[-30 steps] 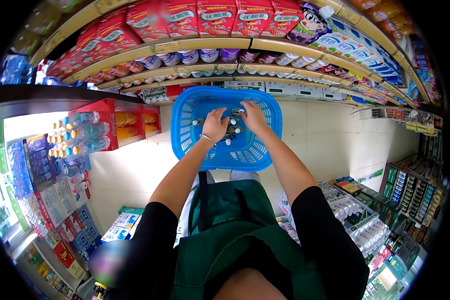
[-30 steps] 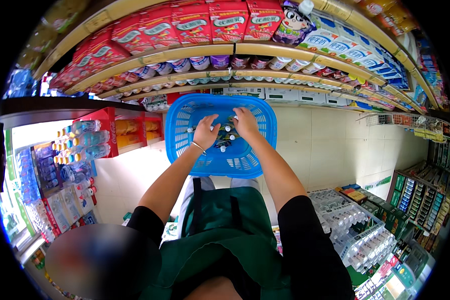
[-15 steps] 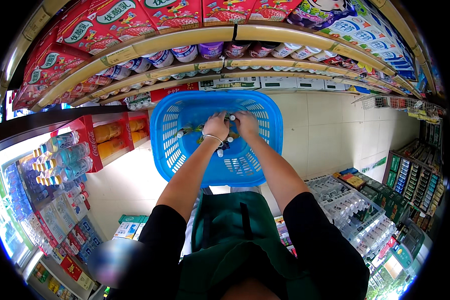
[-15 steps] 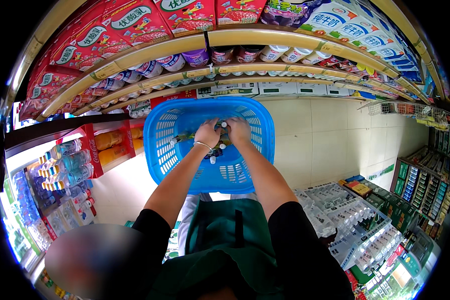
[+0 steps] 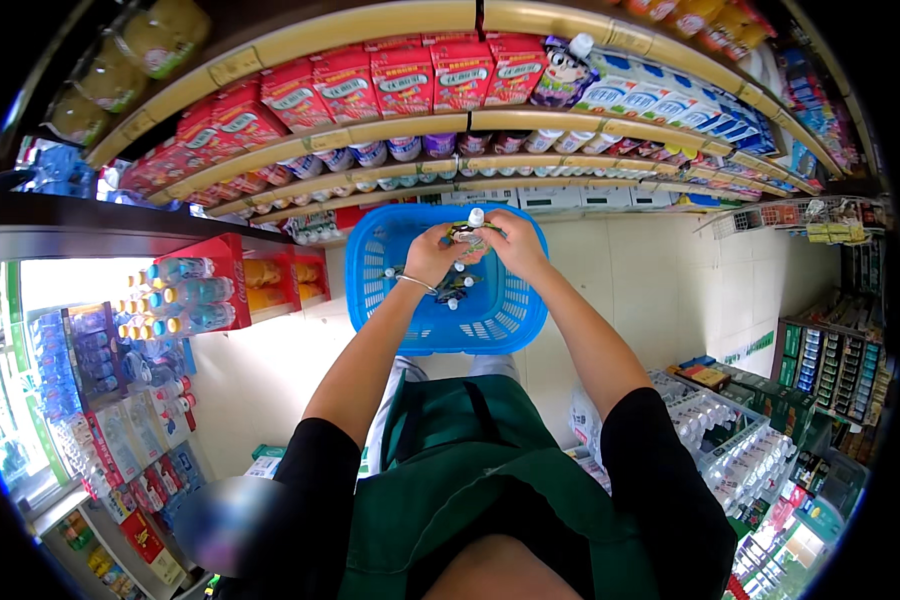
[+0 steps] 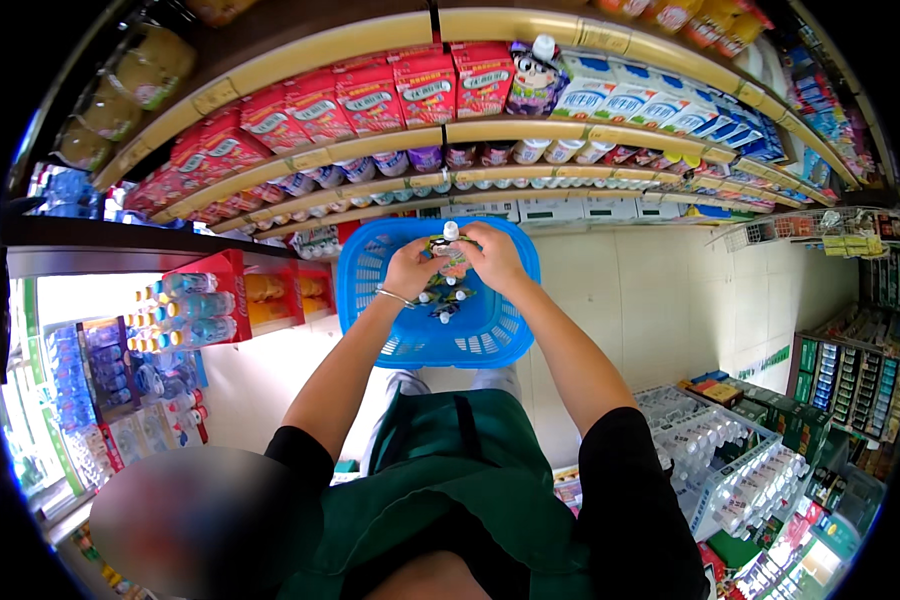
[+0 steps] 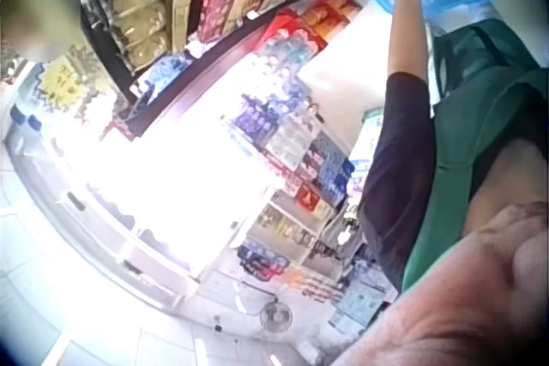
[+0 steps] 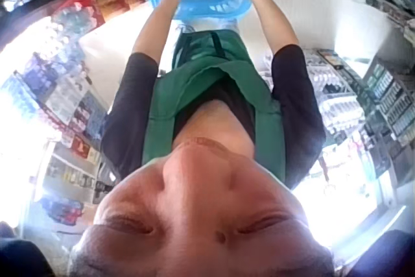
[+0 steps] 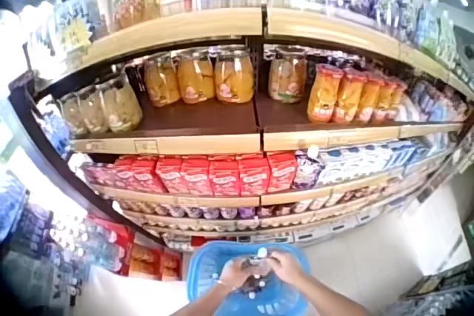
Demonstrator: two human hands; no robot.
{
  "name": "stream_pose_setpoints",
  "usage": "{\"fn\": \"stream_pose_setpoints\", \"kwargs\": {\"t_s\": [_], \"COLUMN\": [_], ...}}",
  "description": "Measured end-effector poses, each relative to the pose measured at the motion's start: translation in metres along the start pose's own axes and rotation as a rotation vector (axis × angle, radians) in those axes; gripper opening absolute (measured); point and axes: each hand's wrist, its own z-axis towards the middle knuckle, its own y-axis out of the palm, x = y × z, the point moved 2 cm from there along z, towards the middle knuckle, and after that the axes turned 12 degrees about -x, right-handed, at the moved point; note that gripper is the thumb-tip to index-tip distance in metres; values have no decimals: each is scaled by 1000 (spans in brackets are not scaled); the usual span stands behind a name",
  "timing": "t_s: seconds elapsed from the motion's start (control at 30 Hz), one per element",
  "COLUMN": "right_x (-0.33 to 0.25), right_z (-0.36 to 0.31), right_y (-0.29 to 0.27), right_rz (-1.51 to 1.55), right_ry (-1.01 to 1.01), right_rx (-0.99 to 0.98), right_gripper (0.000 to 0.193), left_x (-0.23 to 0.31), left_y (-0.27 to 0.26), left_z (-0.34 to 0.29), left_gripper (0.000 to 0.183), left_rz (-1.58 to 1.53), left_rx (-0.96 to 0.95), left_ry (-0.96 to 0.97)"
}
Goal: The person repeatedly picks up small bottles and pouches from a blue basket and places them onto a store shelf. They handle the items one by one, arranging them in rows on the shelf. The person also moves some items within the basket to access others.
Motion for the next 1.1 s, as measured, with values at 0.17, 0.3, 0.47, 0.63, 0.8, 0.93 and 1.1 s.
{"fn": "stream_pose_setpoints", "kwargs": {"t_s": [0.17, 0.3, 0.47, 0.63, 0.8, 0.93, 1.1], "right_x": [-91, -120, -207, -305, -387, -435, -452], "right_z": [-3, 6, 31, 66, 129, 197, 273], "right_y": [-25, -51, -100, -158, -218, -242, -257], "right_rz": [397, 126, -31, -242, -259, -125, -135], "right_ry": [-77, -217, -243, -423, -581, -717, -556], "right_rx": [119, 68, 154, 230, 340, 425, 446], "right_gripper": [34, 50, 32, 31, 33, 34, 36], "left_x": [66, 133, 232, 331, 424, 467, 465], "left_y": [-40, -75, -115, -162, -219, -263, -285], "left_z": [-26, -47, -75, -91, -87, -84, -56], "left_gripper": [30, 27, 23, 21, 35, 51, 51], "left_rz": [86, -15, 13, 10, 119, 457, 728], "left_rx": [139, 211, 267, 315, 450, 793, 936], "left_ry": [161, 261, 379, 640, 976, 980, 820]}}
